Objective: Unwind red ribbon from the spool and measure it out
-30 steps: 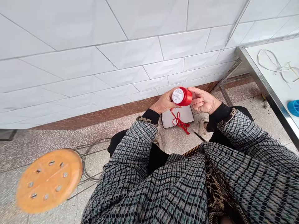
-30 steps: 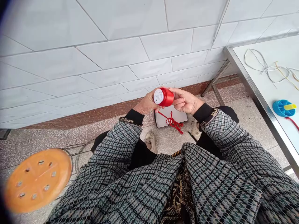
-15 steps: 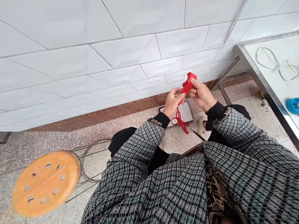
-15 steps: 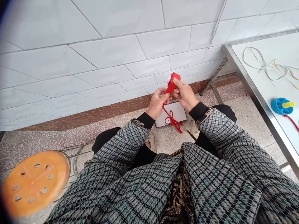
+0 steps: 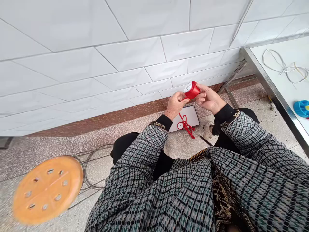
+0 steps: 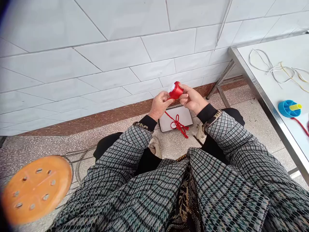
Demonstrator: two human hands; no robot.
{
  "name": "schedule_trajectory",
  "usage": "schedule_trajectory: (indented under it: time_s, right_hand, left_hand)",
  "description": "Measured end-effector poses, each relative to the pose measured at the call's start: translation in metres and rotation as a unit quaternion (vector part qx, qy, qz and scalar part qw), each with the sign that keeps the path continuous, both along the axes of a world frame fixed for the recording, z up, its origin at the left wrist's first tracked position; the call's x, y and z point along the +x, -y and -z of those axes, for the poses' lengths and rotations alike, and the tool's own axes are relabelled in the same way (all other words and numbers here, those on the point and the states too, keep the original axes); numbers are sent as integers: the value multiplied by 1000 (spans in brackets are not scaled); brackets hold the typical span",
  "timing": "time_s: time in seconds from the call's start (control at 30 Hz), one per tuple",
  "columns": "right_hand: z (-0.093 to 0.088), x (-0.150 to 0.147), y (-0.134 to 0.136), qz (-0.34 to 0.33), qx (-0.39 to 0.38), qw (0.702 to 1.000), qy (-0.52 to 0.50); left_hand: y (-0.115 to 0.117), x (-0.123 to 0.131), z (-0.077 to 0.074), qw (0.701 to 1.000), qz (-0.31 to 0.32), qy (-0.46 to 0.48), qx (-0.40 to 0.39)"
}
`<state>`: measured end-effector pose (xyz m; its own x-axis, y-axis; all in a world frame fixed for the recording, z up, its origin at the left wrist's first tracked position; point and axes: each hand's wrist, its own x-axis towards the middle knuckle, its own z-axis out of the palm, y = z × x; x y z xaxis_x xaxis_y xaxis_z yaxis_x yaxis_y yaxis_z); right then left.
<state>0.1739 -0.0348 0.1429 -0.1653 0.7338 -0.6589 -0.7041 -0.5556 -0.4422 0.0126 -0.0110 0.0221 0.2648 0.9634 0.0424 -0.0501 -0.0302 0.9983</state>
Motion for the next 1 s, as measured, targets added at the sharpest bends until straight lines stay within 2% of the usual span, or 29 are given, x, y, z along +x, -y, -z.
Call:
schedule_trajectory:
  time_s: [0.1,0.27,0.4,0.47,0.53,0.63,0.73,0.83,0.9,1.0]
  right_hand:
    - [0,3,1,-43,-7,999,-3]
    - [12,14,3,-167,1,986,-9]
    - [16,17,7,-213,5,977,-13]
    - [14,14,10,-200,4,980,-13]
    - [11,9,14,-171,25,985,-3]
    - [13,-1,20,-138,107,984,41]
    - [23,-11,25,-137,196,962,130]
    - [34,-18,26,-114,254,936,217]
    - [37,-22,24,-78,257,927,261]
    - [38,-21,14,-8,222,929,294]
  left_hand:
    - [-4,-8,2,999,28,6,14]
    - [-13,-25,-2,986,156,7,57]
    - [-13,-30,-8,978,175,0,112]
    - [-9,-28,-9,980,169,10,103]
    - [-5,-24,-7,985,156,45,57]
    - [2,-14,-4,984,118,130,-23]
    - [7,-2,-5,975,78,196,-64]
    - [12,9,-10,970,51,222,-85]
    - [16,16,-12,968,38,226,-99]
    - [23,25,-12,965,4,224,-134]
